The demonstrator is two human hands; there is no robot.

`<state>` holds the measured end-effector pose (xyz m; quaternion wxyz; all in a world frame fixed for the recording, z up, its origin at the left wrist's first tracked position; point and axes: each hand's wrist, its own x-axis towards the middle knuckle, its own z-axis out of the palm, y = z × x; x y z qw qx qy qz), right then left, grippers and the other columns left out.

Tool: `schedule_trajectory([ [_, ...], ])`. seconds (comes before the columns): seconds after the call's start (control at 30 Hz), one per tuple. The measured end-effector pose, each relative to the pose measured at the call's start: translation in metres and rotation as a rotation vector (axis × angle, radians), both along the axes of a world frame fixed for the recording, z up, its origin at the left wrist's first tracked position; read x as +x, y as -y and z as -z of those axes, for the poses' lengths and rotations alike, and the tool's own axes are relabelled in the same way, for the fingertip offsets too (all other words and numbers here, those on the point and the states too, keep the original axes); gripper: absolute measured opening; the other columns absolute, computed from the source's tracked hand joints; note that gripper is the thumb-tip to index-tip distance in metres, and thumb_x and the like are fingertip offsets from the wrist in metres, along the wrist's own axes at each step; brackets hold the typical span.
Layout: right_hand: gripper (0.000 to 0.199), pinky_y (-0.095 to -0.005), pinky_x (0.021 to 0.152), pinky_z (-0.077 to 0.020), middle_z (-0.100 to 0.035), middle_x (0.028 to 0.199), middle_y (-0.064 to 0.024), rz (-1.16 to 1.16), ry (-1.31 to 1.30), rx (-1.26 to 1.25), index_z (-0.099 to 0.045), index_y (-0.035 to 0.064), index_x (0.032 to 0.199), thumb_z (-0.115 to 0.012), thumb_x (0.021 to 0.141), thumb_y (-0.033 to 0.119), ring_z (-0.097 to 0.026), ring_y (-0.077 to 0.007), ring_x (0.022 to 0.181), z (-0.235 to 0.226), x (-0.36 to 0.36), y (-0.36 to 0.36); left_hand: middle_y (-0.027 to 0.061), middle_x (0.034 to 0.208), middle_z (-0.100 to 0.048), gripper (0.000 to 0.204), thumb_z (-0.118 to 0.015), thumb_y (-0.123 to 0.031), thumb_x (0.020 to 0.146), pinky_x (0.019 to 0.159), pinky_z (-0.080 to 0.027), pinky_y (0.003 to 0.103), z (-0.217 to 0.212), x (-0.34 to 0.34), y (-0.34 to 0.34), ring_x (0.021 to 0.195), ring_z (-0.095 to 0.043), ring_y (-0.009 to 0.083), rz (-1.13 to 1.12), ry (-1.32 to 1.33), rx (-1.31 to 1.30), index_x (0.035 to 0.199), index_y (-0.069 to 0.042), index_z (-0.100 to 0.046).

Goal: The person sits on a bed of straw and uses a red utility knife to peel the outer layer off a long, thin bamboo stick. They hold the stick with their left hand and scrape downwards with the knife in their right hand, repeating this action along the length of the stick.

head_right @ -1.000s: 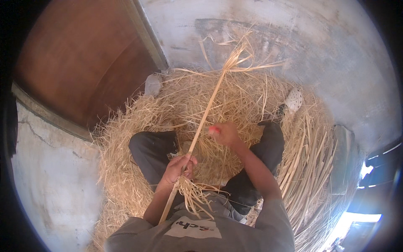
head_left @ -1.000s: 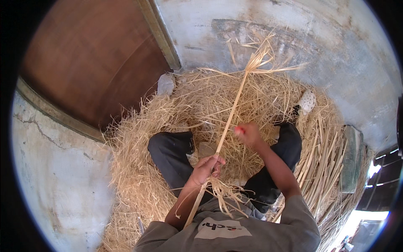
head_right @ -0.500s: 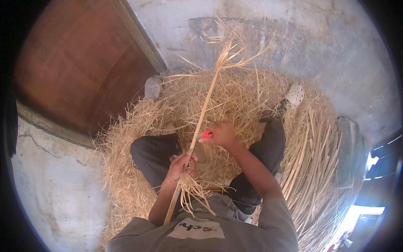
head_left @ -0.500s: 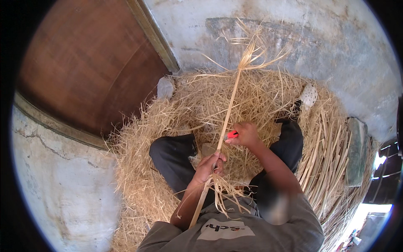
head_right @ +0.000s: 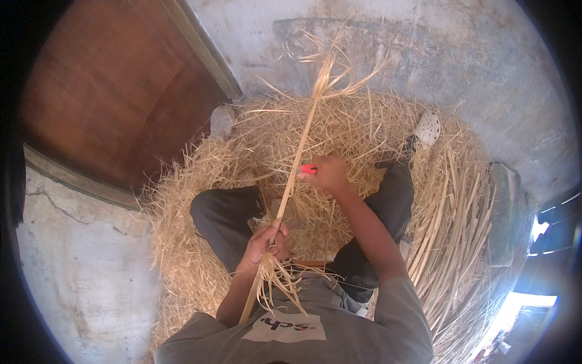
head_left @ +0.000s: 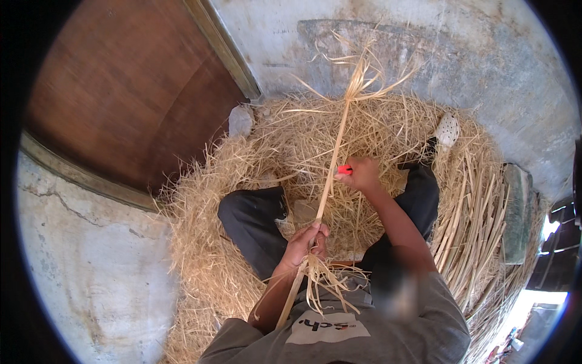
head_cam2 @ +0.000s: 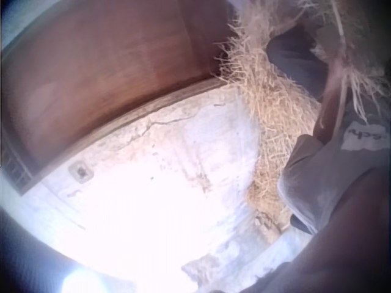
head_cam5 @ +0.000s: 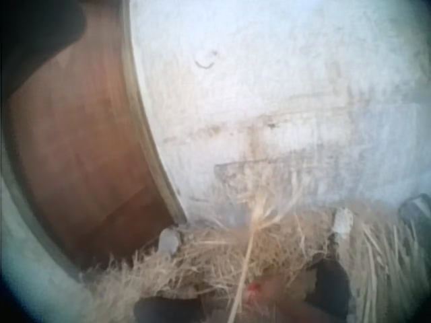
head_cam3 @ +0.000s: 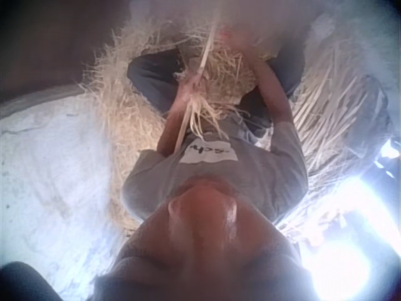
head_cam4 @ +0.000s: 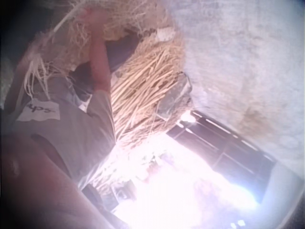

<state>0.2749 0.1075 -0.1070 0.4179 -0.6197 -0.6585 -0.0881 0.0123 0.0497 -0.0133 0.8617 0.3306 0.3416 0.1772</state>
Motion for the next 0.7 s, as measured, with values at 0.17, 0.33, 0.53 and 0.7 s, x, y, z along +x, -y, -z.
schedule_trajectory([
  [0.17, 0.065, -0.0411, 0.045, -0.0416, -0.052, 0.052, -0.0127, 0.102, -0.016, -0.068, -0.057, 0.0072, 0.062, -0.055, 0.077, 0.071, -0.052, -0.0311, 0.046, 0.007, 0.017, -0.012, 0.0019, 0.050, -0.038, 0.036, -0.041, -0.036, 0.102, 0.042, -0.033, 0.026, -0.001, -0.003, 0.007, 0.040, -0.038, 0.0132, 0.021, 0.011, 0.020, 0.094, -0.003, -0.053],
  [0.33, 0.054, -0.0446, 0.054, -0.0473, -0.060, 0.059, -0.0152, 0.323, -0.259, -0.250, -0.071, 0.0075, 0.085, -0.057, 0.083, 0.060, -0.059, -0.0355, 0.055, 0.010, 0.074, -0.037, 0.0025, 0.051, -0.041, 0.036, -0.040, -0.035, 0.102, 0.044, -0.035, 0.026, -0.007, -0.011, 0.031, 0.042, -0.039, 0.0115, 0.092, -0.025, -0.002, 0.094, -0.002, -0.053],
  [0.53, 0.057, -0.0475, 0.061, -0.0480, -0.060, 0.062, -0.0187, 0.456, -0.082, -0.256, -0.071, 0.0052, 0.085, -0.048, 0.090, 0.058, -0.061, -0.0392, 0.061, 0.001, 0.099, -0.049, 0.0030, 0.052, -0.045, 0.037, -0.041, -0.034, 0.103, 0.044, -0.035, 0.026, -0.017, -0.021, 0.039, 0.043, -0.038, 0.0095, 0.096, -0.049, -0.022, 0.093, 0.000, -0.054],
  [0.7, 0.061, -0.0469, 0.056, -0.0434, -0.055, 0.059, -0.0203, 0.339, -0.345, -0.381, -0.064, 0.0020, 0.068, -0.049, 0.091, 0.056, -0.055, -0.0378, 0.055, -0.015, 0.075, -0.041, 0.0025, 0.052, -0.044, 0.039, -0.041, -0.035, 0.102, 0.044, -0.033, 0.025, 0.002, -0.024, 0.020, 0.044, -0.037, 0.0091, 0.071, -0.085, 0.105, 0.094, 0.001, -0.056],
])
